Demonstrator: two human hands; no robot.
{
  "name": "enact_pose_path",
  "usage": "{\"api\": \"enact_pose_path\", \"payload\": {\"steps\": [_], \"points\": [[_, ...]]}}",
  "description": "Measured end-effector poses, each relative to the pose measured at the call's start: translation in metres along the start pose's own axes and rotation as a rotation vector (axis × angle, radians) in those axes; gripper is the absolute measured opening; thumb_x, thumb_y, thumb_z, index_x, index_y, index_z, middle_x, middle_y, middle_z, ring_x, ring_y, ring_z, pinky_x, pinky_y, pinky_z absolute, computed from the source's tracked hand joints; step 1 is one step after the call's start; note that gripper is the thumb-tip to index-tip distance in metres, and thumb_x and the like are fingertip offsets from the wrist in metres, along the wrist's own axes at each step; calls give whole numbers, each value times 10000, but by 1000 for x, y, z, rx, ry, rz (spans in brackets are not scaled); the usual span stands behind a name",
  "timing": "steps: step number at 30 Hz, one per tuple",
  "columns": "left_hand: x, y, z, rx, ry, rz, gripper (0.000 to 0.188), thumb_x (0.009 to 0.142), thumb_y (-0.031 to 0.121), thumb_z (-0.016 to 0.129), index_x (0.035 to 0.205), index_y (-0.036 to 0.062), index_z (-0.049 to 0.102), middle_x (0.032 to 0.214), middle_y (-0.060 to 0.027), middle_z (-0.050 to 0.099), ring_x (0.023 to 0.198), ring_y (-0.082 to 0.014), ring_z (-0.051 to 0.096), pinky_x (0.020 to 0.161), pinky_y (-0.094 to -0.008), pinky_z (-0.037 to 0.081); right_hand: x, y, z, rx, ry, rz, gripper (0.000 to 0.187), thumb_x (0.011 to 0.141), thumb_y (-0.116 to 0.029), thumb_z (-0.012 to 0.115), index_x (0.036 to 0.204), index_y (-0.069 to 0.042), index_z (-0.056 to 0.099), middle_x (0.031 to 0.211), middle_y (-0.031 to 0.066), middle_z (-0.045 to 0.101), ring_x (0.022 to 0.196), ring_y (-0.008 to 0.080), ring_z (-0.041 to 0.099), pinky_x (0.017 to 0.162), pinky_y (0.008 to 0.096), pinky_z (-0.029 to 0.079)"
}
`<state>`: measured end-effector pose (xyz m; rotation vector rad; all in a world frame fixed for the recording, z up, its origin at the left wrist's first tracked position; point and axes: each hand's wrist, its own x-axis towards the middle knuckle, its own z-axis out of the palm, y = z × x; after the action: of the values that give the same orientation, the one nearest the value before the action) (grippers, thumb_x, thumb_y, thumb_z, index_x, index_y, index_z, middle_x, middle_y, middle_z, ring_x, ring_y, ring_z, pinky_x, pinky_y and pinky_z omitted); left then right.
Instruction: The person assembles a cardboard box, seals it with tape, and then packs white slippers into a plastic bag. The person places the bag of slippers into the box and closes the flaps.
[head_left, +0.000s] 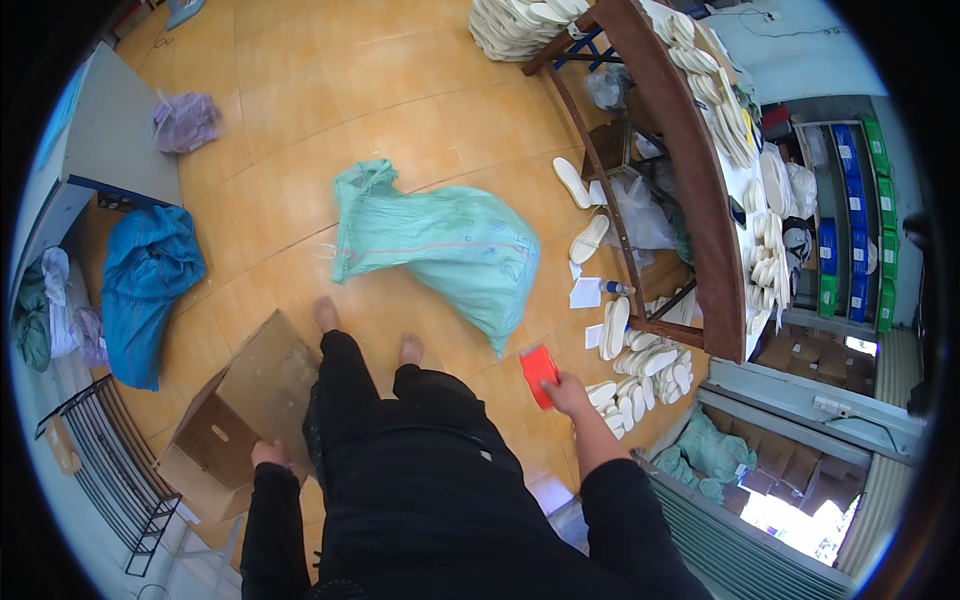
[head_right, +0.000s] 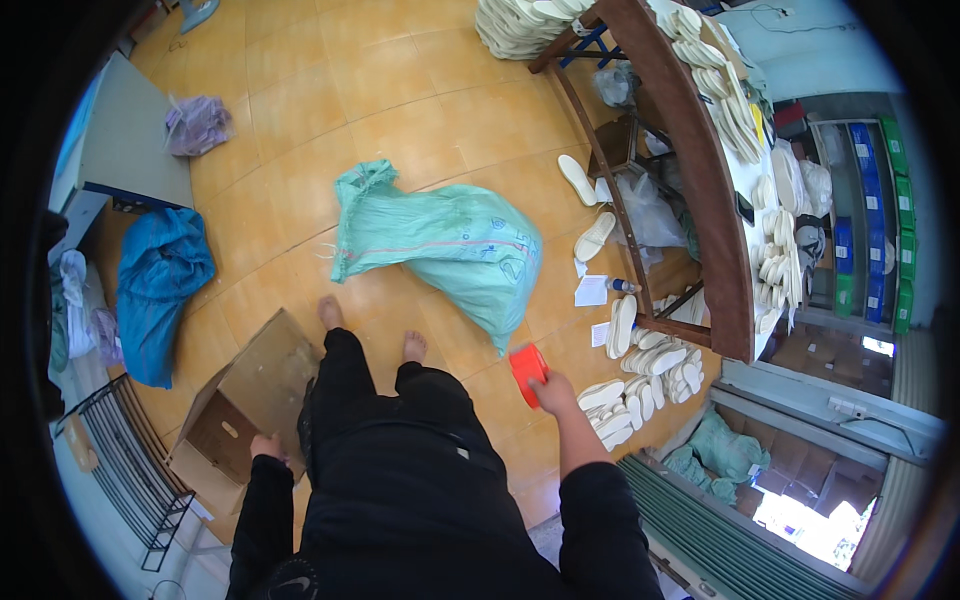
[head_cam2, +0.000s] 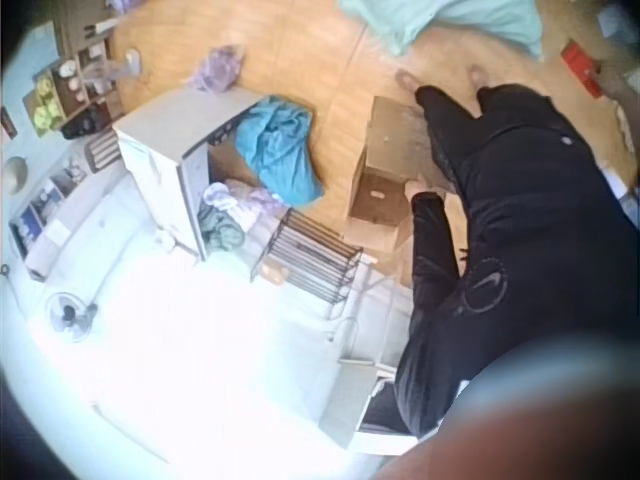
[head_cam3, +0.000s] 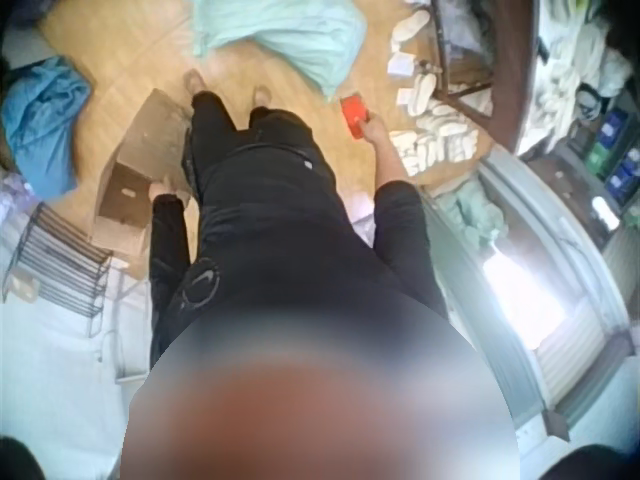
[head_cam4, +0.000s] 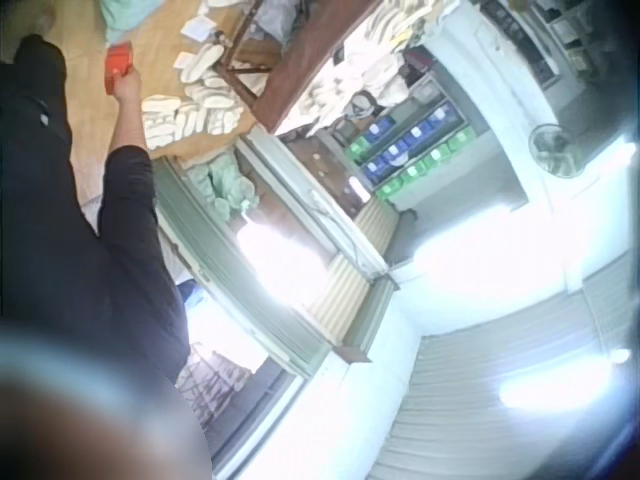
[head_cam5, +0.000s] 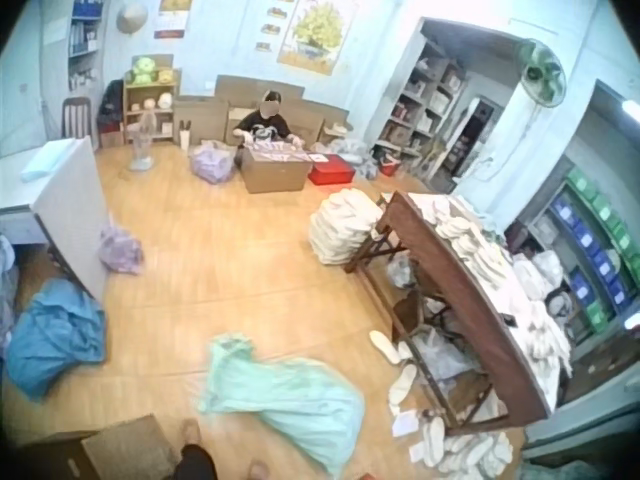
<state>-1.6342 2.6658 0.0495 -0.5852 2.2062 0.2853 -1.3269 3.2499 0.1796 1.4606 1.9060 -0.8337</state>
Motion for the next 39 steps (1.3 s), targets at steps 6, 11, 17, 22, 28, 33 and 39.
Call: {"api": "enact_pose_path", "payload": {"steps": [6, 11, 17, 22, 28, 33, 39], "points": [[73, 83, -37, 102, -179, 295, 435, 940, 254, 576, 716, -117, 612, 545, -205, 613, 459, -289, 642, 444, -393, 526, -99, -37, 28, -188, -95, 269, 489, 855, -421, 661, 1086, 9, 678, 1034, 259, 686, 1002, 400, 658, 885, 453, 506], [103, 131, -67, 55, -433, 170, 434, 944, 260, 581, 720, -111, 606, 558, -206, 619, 457, -284, 636, 431, -374, 515, -134, -109, 35, -109, -152, 389, 473, 861, -418, 662, 1066, 8, 677, 1030, 255, 683, 1012, 406, 650, 884, 454, 501], [113, 152, -71, 99, -493, 110, 461, 946, 310, 578, 770, -113, 632, 609, -205, 661, 512, -264, 673, 523, -361, 542, -112, -223, 28, -110, -147, 289, 451, 883, -375, 658, 1110, 13, 629, 1025, 259, 674, 1015, 410, 641, 874, 451, 498], [112, 138, -77, 290, -406, 153, 458, 933, 343, 586, 913, -109, 657, 713, -247, 681, 648, -327, 702, 662, -403, 565, -100, -287, 23, 55, -104, 141, 402, 905, -315, 652, 1136, 11, 605, 1031, 257, 668, 996, 400, 642, 868, 423, 501], [121, 128, -83, 379, -183, 191, 560, 942, 465, 508, 1024, -57, 690, 1107, -297, 644, 1082, -420, 616, 956, -477, 482, -103, -277, 33, 330, -77, -201, 264, 935, -163, 620, 1113, 32, 608, 1026, 141, 683, 940, 202, 649, 872, 337, 494], [133, 132, -133, 107, 23, 81, 415, 907, 324, 537, 957, -47, 714, 1007, -279, 677, 1007, -418, 649, 917, -472, 504, -112, -178, 75, 401, -163, -93, 213, 943, -119, 611, 1076, 46, 599, 973, 107, 687, 892, 162, 640, 821, 313, 504], [41, 93, -152, 41, 226, 206, 399, 892, 316, 558, 950, -49, 708, 955, -289, 672, 924, -427, 659, 869, -484, 518, -75, -41, 112, 225, -200, -152, 210, 924, -143, 639, 993, 56, 636, 862, 120, 697, 753, 184, 659, 683, 337, 523]]}}
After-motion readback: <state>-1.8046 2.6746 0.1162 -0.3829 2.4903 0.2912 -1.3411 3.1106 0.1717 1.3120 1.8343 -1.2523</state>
